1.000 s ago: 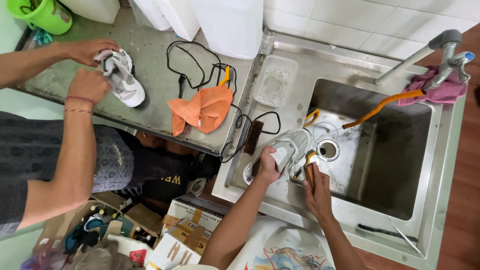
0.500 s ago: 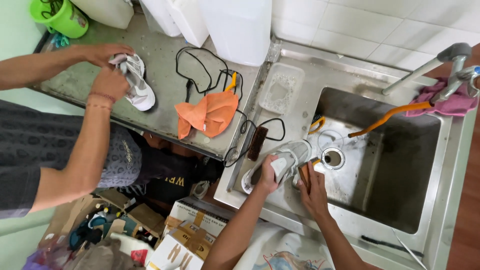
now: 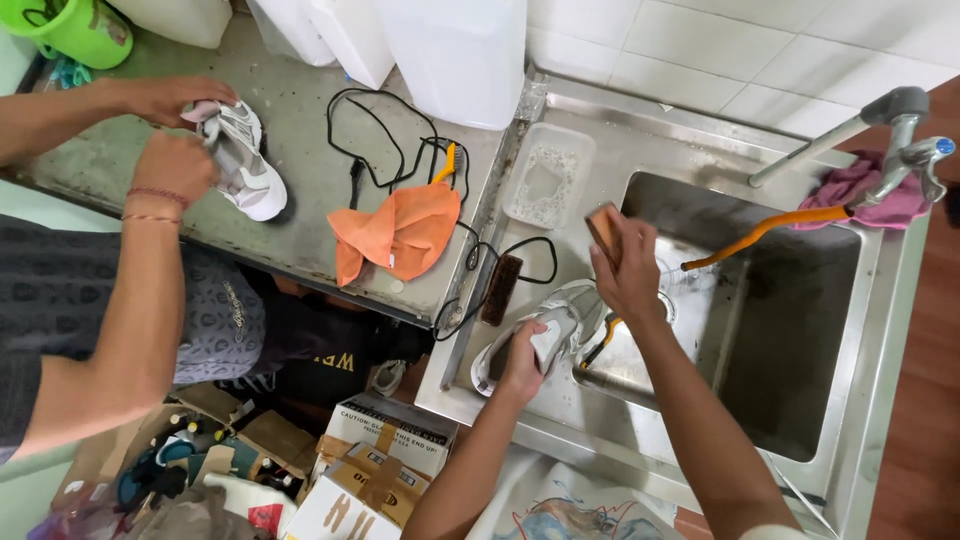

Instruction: Cleaning a white sneaker by scrubbing it with a sponge and soapy water in a sink.

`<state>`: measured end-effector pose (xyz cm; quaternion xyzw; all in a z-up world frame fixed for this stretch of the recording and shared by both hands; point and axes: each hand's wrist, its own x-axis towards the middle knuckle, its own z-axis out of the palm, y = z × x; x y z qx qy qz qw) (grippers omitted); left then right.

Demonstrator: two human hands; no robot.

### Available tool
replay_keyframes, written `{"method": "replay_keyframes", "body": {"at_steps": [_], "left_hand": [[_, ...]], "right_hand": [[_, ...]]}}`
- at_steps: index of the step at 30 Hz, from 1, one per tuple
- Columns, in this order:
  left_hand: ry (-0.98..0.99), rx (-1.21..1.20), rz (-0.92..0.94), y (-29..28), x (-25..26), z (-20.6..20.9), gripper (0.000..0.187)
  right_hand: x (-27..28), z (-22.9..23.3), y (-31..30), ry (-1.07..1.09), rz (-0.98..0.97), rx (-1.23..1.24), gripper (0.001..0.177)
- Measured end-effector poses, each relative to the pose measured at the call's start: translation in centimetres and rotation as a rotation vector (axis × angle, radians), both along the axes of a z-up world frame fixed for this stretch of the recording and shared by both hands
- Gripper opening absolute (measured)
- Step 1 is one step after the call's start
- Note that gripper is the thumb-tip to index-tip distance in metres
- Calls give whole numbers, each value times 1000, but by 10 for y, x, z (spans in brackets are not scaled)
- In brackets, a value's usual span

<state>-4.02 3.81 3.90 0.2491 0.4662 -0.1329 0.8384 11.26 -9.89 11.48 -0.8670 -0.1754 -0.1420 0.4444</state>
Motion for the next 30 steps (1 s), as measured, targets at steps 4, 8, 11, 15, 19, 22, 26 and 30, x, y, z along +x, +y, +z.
{"method": "replay_keyframes", "body": {"at_steps": [4, 8, 11, 15, 19, 22, 26, 30], "left_hand": [[-37, -45, -35, 1, -13, -40, 56], [-161, 49, -93, -2, -21, -47, 73], [-116, -171, 19, 9, -16, 0, 47], [-97, -262, 145, 11, -20, 23, 49], [-125, -303, 147, 12, -22, 9, 56], [-158, -318, 141, 16, -23, -12, 62], [-203, -343, 142, 16, -24, -21, 73], [-219, -326, 113, 16, -20, -41, 73]], "right_hand": [[82, 5, 49, -50, 149, -480, 60], [137, -22, 99, 54, 271, -1023, 49], [152, -57, 112, 85, 292, -1159, 47], [137, -49, 98, 136, 335, -1193, 42], [81, 0, 56, 96, 203, -674, 42], [2, 26, 22, 224, 168, -443, 50], [-85, 20, -5, 254, 145, -359, 53], [-140, 6, 8, 329, 169, -207, 48]]}}
